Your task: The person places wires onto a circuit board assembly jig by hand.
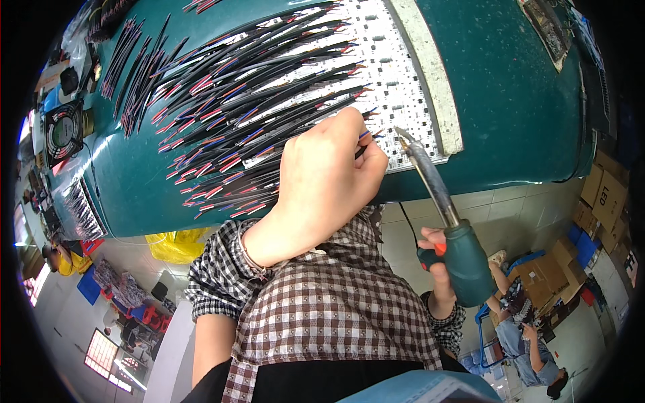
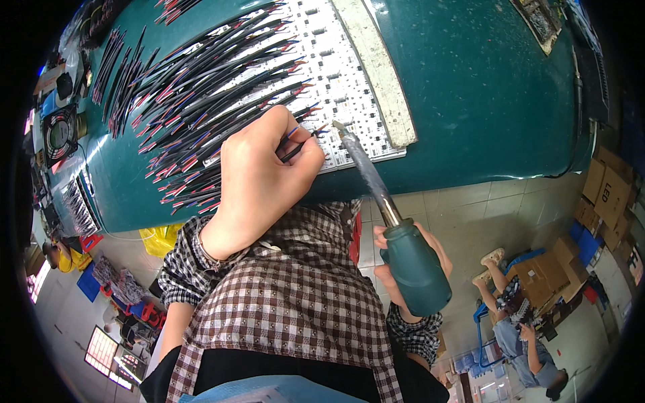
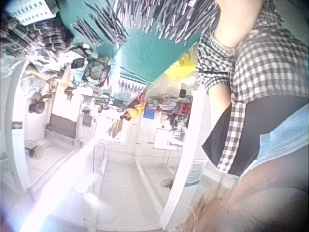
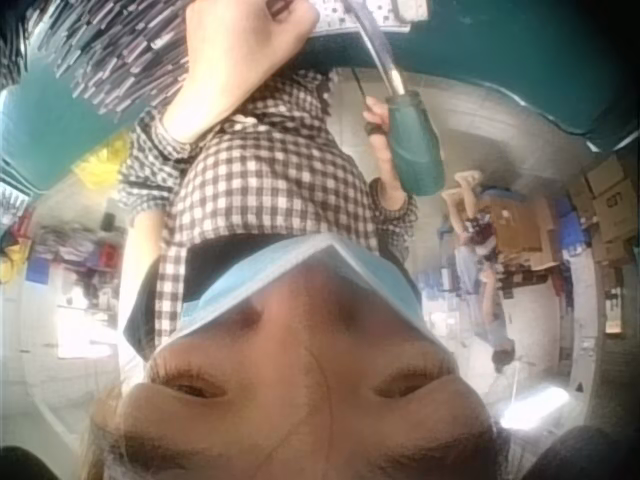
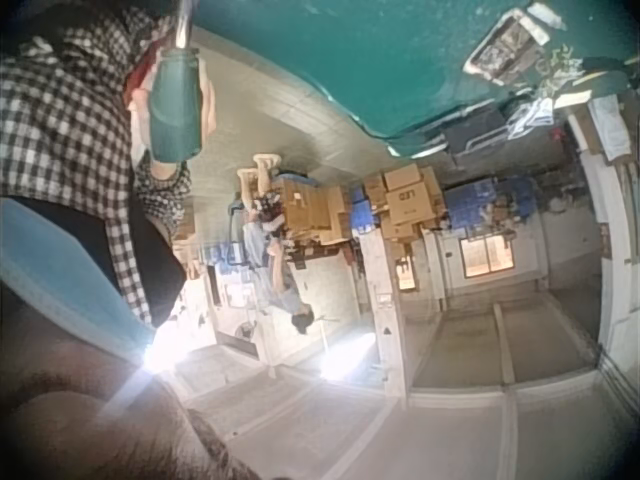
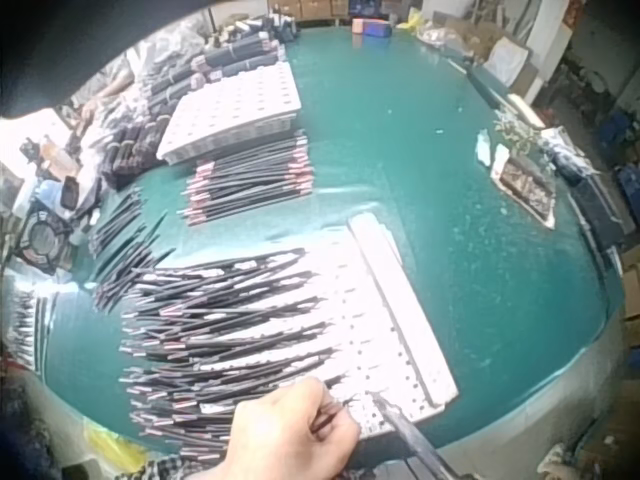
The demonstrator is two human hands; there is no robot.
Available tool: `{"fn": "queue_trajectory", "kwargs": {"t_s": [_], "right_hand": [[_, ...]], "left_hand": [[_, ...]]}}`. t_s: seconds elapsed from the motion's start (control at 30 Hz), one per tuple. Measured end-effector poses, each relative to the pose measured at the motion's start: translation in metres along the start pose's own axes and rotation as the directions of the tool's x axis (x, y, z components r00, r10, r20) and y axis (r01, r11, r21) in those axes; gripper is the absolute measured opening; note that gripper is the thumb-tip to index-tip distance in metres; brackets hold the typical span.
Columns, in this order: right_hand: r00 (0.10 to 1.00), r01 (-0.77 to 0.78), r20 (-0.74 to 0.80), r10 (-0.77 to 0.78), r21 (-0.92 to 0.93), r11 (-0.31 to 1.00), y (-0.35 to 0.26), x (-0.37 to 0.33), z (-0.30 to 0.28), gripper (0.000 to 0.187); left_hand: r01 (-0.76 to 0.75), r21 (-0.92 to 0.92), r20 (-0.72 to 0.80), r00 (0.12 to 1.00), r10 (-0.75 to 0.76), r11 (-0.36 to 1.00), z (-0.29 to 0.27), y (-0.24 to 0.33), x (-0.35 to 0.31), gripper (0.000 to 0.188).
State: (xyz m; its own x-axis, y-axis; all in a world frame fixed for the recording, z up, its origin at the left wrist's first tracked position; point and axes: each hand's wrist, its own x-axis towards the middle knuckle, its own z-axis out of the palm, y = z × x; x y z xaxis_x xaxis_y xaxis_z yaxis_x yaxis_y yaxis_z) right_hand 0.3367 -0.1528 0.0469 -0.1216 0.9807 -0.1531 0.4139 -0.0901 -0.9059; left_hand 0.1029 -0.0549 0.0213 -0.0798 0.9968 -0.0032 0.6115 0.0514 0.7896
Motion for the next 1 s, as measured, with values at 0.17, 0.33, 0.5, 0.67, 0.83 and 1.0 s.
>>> {"fn": "queue_trajectory", "kwargs": {"t_s": [0.17, 0.33, 0.5, 0.67, 0.83, 1.0], "right_hand": [[0.993, -0.085, -0.057, 0.100, 0.232, 0.969, 0.003, -0.003, 0.003, 0.063], [0.987, -0.129, -0.040, 0.154, 0.368, 0.921, -0.003, 0.004, 0.003, 0.065], [0.994, -0.075, -0.053, 0.097, 0.328, 0.942, 0.010, -0.001, -0.007, 0.058], [0.995, -0.029, -0.080, 0.054, 0.288, 0.957, 0.005, 0.000, -0.007, 0.058], [0.995, 0.040, -0.101, -0.007, 0.325, 0.945, 0.014, -0.006, 0.008, 0.059], [0.991, -0.062, -0.074, 0.115, 0.503, 0.862, 0.018, -0.018, 0.012, 0.060]], "left_hand": [[0.000, 0.042, -0.029, 1.000, 0.001, 0.999, -0.001, 0.001, 0.001, 0.016], [0.017, -0.063, 0.077, 0.997, -0.012, 0.998, -0.012, -0.001, 0.000, 0.014], [-0.283, 0.003, 0.036, 0.958, 0.283, 0.959, -0.057, -0.006, -0.004, 0.020], [-0.186, -0.030, 0.235, 0.954, 0.187, 0.982, -0.058, 0.030, -0.021, 0.038], [-0.196, -0.161, 0.114, 0.970, 0.216, 0.967, -0.023, -0.021, -0.020, 0.038], [-0.082, -0.153, -0.007, 0.997, 0.082, 0.985, -0.010, -0.020, -0.021, 0.011]]}}
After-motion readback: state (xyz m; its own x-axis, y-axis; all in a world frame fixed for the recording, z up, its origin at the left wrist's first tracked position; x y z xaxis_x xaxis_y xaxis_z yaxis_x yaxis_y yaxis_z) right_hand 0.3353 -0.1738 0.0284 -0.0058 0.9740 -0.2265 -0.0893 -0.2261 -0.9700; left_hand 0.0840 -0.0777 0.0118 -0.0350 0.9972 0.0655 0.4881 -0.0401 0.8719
